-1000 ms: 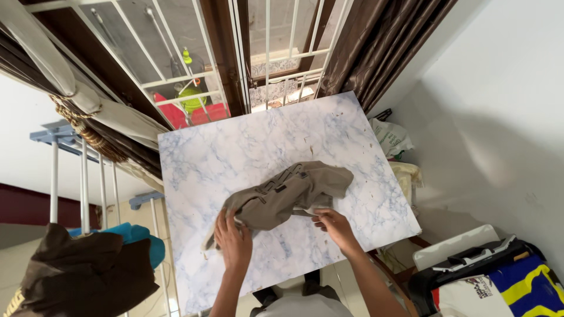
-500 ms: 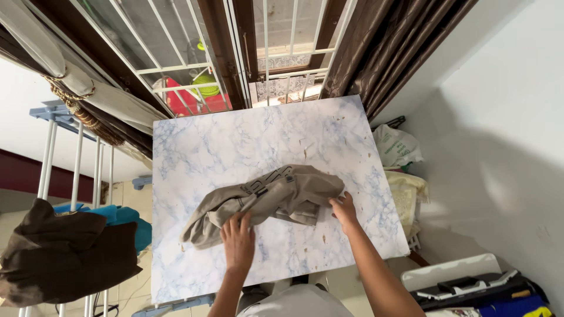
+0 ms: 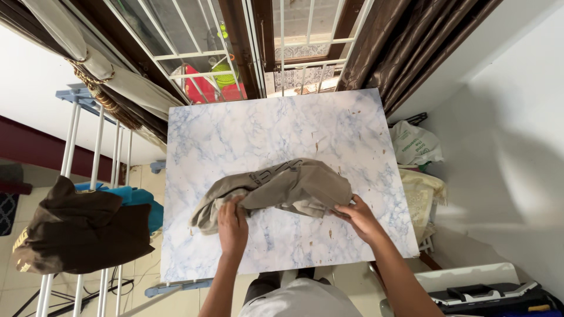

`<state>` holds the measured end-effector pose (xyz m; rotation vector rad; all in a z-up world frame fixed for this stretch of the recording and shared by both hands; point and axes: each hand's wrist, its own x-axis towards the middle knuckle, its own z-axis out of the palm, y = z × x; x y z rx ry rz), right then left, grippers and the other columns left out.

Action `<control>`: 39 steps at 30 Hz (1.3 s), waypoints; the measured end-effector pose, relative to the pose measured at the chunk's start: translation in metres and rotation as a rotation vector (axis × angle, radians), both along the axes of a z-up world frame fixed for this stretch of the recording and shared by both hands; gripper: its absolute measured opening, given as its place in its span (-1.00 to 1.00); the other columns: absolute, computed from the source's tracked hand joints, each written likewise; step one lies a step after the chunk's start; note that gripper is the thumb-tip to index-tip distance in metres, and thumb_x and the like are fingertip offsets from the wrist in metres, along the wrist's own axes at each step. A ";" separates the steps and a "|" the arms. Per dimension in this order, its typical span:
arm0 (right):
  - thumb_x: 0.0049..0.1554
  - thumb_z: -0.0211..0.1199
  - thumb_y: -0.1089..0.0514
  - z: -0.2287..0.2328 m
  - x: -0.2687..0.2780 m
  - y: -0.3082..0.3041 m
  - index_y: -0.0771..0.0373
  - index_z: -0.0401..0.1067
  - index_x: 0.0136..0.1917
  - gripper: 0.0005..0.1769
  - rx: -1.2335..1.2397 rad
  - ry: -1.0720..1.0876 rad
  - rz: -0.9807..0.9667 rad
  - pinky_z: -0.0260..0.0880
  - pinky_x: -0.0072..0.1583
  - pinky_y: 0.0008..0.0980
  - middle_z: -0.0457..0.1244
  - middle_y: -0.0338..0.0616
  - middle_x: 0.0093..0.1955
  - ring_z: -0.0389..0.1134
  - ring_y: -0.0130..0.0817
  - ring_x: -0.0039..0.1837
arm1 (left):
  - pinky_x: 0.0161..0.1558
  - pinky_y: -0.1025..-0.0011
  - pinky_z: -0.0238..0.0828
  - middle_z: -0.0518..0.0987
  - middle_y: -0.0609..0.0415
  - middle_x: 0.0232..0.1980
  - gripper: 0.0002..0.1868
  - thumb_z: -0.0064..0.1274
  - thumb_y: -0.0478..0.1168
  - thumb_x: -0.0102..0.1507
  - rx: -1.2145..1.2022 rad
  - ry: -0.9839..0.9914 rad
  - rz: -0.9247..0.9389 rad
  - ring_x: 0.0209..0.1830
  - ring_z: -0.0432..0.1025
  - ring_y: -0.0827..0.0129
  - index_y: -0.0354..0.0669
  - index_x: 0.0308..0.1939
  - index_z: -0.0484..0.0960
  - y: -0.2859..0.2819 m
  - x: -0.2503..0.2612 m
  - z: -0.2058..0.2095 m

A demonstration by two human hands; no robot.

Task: The person picks up a shirt from a drying rack and folds it on a table.

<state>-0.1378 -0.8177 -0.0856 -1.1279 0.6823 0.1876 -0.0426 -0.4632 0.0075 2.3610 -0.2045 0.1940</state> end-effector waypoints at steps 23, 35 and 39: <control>0.14 0.20 0.36 0.175 0.014 -0.027 0.15 0.60 0.29 -0.53 -0.716 -0.246 0.088 0.02 -0.35 -0.62 0.29 -0.21 -0.27 0.04 -0.67 -0.36 | -0.04 0.30 0.53 0.61 -0.05 0.03 -0.71 0.10 -0.42 0.20 0.044 -0.156 -0.085 0.01 0.51 0.16 -0.06 -0.02 0.68 0.073 0.075 0.086; 0.17 0.33 0.31 0.215 0.037 0.013 0.28 0.60 0.14 -0.75 -1.029 -0.406 -0.063 0.37 -0.07 -0.53 0.44 -0.18 -0.11 0.37 -0.56 -0.12 | -0.33 0.25 0.36 0.59 -0.06 -0.38 -0.81 -0.12 -0.29 0.41 -0.268 0.262 0.124 -0.44 0.45 0.24 -0.09 0.07 0.53 0.065 0.075 0.098; 0.31 0.18 0.32 0.221 0.042 -0.013 0.41 0.47 0.19 -0.79 -0.976 -0.533 -0.264 0.46 0.03 -0.52 0.40 -0.16 0.01 0.43 -0.49 -0.02 | -0.31 0.27 0.44 0.63 0.06 -0.38 -0.66 0.26 -0.19 0.17 0.138 0.465 -0.178 -0.41 0.50 0.36 0.09 0.03 0.64 0.084 0.081 0.125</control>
